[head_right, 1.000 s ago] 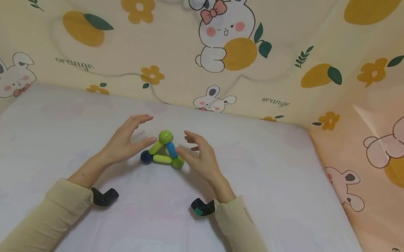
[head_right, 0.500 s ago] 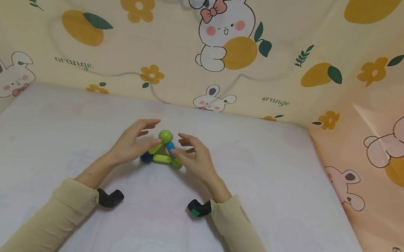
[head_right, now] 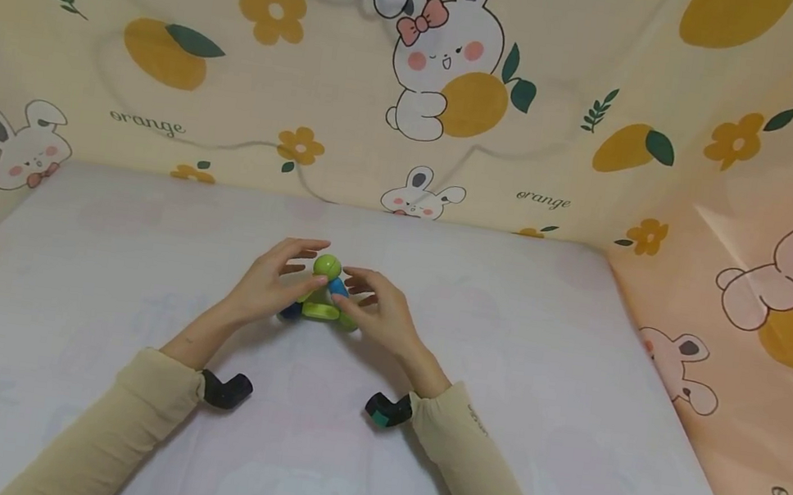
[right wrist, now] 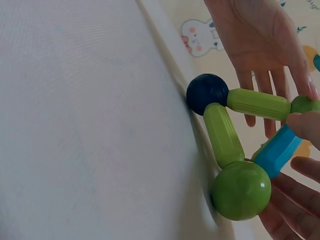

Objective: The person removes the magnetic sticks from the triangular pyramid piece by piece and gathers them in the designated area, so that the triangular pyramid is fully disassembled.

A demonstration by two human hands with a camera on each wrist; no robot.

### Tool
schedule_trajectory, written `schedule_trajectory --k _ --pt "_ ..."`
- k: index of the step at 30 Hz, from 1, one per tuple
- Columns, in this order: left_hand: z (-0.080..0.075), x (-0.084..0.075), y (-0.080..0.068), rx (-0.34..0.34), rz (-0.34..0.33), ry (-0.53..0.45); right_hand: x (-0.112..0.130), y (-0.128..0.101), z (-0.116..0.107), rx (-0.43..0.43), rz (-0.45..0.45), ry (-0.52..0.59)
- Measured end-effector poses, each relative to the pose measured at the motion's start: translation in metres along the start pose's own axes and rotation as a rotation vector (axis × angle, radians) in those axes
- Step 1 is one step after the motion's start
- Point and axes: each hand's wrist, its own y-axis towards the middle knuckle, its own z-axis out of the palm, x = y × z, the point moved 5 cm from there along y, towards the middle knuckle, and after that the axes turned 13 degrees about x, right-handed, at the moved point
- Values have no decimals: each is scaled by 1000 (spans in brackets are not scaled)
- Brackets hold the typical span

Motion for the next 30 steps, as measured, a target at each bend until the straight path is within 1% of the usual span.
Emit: schedule_trajectory --k 7,12,18,22,25,30 --pt "3 2 2 12 11 -13 -2 1 2 19 -25 -10" --pt "5 4 3 23 -20 -32 -2 2 4 17 -34 -16" --pt "7 5 4 37 -35 -105 -3 1 4 4 -27 -16" --pt "8 5 4 46 -40 -141 -3 2 3 -1 -10 2" --pt "8 5 4 50 -52 -144 -3 2 4 -1 -1 19" --pt "8 3 4 45 -63 -131 -2 1 3 -7 -12 39"
